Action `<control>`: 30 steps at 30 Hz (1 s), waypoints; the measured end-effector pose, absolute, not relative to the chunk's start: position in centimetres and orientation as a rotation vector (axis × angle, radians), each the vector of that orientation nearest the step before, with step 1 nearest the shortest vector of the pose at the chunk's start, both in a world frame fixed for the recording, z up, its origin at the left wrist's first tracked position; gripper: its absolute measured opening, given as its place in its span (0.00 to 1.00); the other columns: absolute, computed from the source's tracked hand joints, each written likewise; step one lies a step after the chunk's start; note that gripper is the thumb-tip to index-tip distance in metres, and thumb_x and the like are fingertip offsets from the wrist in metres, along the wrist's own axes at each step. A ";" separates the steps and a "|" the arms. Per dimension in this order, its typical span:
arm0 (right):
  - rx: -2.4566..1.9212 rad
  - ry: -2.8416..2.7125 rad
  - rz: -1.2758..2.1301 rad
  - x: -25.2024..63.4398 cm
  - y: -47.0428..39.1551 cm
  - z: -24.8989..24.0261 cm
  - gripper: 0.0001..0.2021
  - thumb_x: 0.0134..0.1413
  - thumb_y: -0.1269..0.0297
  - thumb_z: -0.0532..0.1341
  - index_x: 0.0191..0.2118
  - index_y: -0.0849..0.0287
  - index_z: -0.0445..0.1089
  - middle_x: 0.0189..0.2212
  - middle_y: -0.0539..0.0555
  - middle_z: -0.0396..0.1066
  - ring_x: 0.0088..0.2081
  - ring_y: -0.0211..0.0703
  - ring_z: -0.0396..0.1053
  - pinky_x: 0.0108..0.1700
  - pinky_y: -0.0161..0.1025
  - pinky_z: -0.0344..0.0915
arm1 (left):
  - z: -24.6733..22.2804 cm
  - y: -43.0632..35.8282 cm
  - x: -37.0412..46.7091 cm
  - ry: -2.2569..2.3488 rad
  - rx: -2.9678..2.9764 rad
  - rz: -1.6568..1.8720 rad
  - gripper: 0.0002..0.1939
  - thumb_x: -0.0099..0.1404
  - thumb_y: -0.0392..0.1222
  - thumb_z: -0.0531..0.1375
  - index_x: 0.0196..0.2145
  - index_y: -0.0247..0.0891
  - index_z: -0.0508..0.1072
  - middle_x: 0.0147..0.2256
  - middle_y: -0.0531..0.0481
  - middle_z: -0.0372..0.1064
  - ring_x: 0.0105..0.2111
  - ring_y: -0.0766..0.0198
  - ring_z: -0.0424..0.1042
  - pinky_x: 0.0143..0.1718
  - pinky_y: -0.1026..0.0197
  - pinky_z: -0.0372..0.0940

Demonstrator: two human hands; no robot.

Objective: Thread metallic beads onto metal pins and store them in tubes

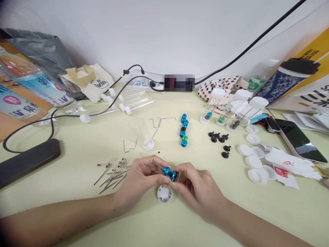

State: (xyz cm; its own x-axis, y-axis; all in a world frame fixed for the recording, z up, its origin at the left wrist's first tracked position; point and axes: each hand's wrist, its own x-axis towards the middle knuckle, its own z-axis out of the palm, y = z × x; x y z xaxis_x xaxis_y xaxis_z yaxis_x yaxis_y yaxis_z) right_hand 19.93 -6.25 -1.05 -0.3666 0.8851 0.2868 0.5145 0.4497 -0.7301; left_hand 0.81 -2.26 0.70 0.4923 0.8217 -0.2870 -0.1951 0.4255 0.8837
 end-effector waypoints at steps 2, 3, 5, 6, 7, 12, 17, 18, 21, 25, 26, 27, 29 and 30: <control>-1.174 -2.039 0.707 19.9 -6.3 -1.0 0.04 0.64 0.63 0.53 0.43 0.54 0.58 0.19 0.41 0.62 0.17 0.30 0.56 0.21 0.28 0.54 | 0.7 -2.3 0.8 0.821 0.916 0.733 0.08 0.51 0.31 0.68 0.31 0.32 0.75 0.26 0.51 0.75 0.23 0.70 0.72 0.28 0.68 0.69; -1.179 -2.044 0.710 19.9 -6.3 -0.9 0.04 0.64 0.63 0.52 0.43 0.54 0.59 0.19 0.41 0.61 0.17 0.30 0.56 0.22 0.28 0.54 | 0.7 -2.3 0.8 0.822 0.917 0.731 0.08 0.51 0.31 0.69 0.31 0.32 0.75 0.26 0.51 0.75 0.23 0.69 0.72 0.28 0.68 0.69; -1.196 -2.056 0.718 19.9 -6.4 -0.8 0.05 0.66 0.62 0.50 0.42 0.54 0.60 0.19 0.41 0.61 0.18 0.31 0.56 0.22 0.28 0.54 | 0.7 -2.3 0.8 0.822 0.916 0.733 0.09 0.50 0.32 0.69 0.31 0.32 0.75 0.26 0.51 0.75 0.23 0.69 0.73 0.28 0.67 0.69; -1.202 -2.058 0.723 19.9 -6.3 -0.7 0.06 0.66 0.61 0.50 0.42 0.54 0.60 0.19 0.41 0.60 0.18 0.31 0.56 0.23 0.29 0.54 | 0.7 -2.3 0.8 0.823 0.914 0.734 0.09 0.50 0.32 0.69 0.31 0.32 0.75 0.26 0.51 0.75 0.23 0.69 0.73 0.29 0.67 0.69; -1.202 -2.057 0.729 20.0 -6.3 -0.7 0.06 0.66 0.61 0.49 0.42 0.54 0.60 0.19 0.42 0.61 0.18 0.31 0.56 0.23 0.29 0.55 | 0.7 -2.3 0.8 0.825 0.911 0.735 0.09 0.50 0.32 0.69 0.31 0.32 0.75 0.26 0.51 0.75 0.23 0.69 0.73 0.29 0.67 0.69; -1.161 -2.024 0.735 20.0 -6.2 -0.9 0.06 0.64 0.61 0.53 0.44 0.54 0.58 0.20 0.42 0.63 0.18 0.31 0.57 0.22 0.28 0.55 | 0.7 -2.3 0.8 0.814 0.908 0.739 0.08 0.50 0.32 0.69 0.30 0.32 0.75 0.25 0.52 0.74 0.23 0.69 0.72 0.28 0.67 0.69; -1.201 -2.049 0.721 20.0 -6.2 -0.8 0.04 0.66 0.62 0.50 0.42 0.54 0.60 0.19 0.42 0.61 0.18 0.32 0.57 0.22 0.29 0.54 | 0.6 -2.3 0.8 0.816 0.915 0.744 0.10 0.49 0.33 0.70 0.30 0.32 0.75 0.26 0.51 0.74 0.23 0.69 0.72 0.28 0.67 0.69; -1.204 -2.050 0.722 20.0 -6.2 -0.7 0.05 0.66 0.62 0.50 0.42 0.54 0.60 0.18 0.42 0.61 0.18 0.32 0.57 0.22 0.29 0.54 | 0.6 -2.3 0.8 0.820 0.916 0.744 0.10 0.49 0.32 0.70 0.30 0.32 0.75 0.26 0.52 0.74 0.23 0.69 0.72 0.28 0.67 0.69; -1.181 -2.041 0.736 20.0 -6.3 -0.8 0.05 0.66 0.61 0.50 0.44 0.54 0.59 0.19 0.42 0.62 0.18 0.32 0.58 0.22 0.29 0.54 | 0.6 -2.3 0.8 0.821 0.922 0.737 0.09 0.50 0.32 0.69 0.31 0.32 0.75 0.25 0.51 0.74 0.23 0.69 0.72 0.28 0.67 0.69; -1.170 -2.043 0.734 20.0 -6.3 -1.0 0.05 0.64 0.62 0.53 0.43 0.55 0.59 0.20 0.42 0.63 0.18 0.31 0.57 0.21 0.29 0.53 | 0.8 -2.3 0.8 0.827 0.916 0.735 0.08 0.50 0.31 0.69 0.30 0.32 0.75 0.25 0.52 0.74 0.23 0.70 0.72 0.28 0.68 0.69; -1.179 -2.049 0.731 20.0 -6.3 -0.9 0.05 0.64 0.62 0.53 0.42 0.55 0.59 0.19 0.42 0.62 0.18 0.32 0.56 0.21 0.30 0.53 | 0.8 -2.3 0.9 0.829 0.915 0.736 0.09 0.50 0.31 0.69 0.30 0.32 0.75 0.25 0.52 0.74 0.23 0.70 0.72 0.28 0.68 0.69; -1.190 -2.055 0.729 20.0 -6.3 -0.9 0.05 0.65 0.61 0.52 0.41 0.55 0.60 0.19 0.42 0.61 0.18 0.32 0.56 0.21 0.30 0.52 | 0.9 -2.3 0.9 0.831 0.915 0.735 0.09 0.50 0.31 0.69 0.30 0.32 0.75 0.25 0.52 0.74 0.23 0.70 0.72 0.28 0.68 0.69; -1.206 -2.058 0.723 19.9 -6.3 -0.7 0.08 0.66 0.60 0.49 0.39 0.55 0.61 0.19 0.43 0.60 0.18 0.32 0.56 0.22 0.31 0.52 | 0.9 -2.3 0.9 0.836 0.914 0.732 0.09 0.50 0.31 0.69 0.30 0.32 0.75 0.25 0.52 0.74 0.23 0.69 0.72 0.28 0.67 0.69; -1.208 -2.057 0.723 19.9 -6.3 -0.6 0.10 0.67 0.59 0.48 0.38 0.56 0.62 0.19 0.43 0.60 0.18 0.33 0.56 0.22 0.31 0.52 | 0.9 -2.3 0.9 0.839 0.915 0.730 0.09 0.50 0.31 0.69 0.30 0.32 0.75 0.25 0.51 0.74 0.23 0.69 0.72 0.29 0.67 0.69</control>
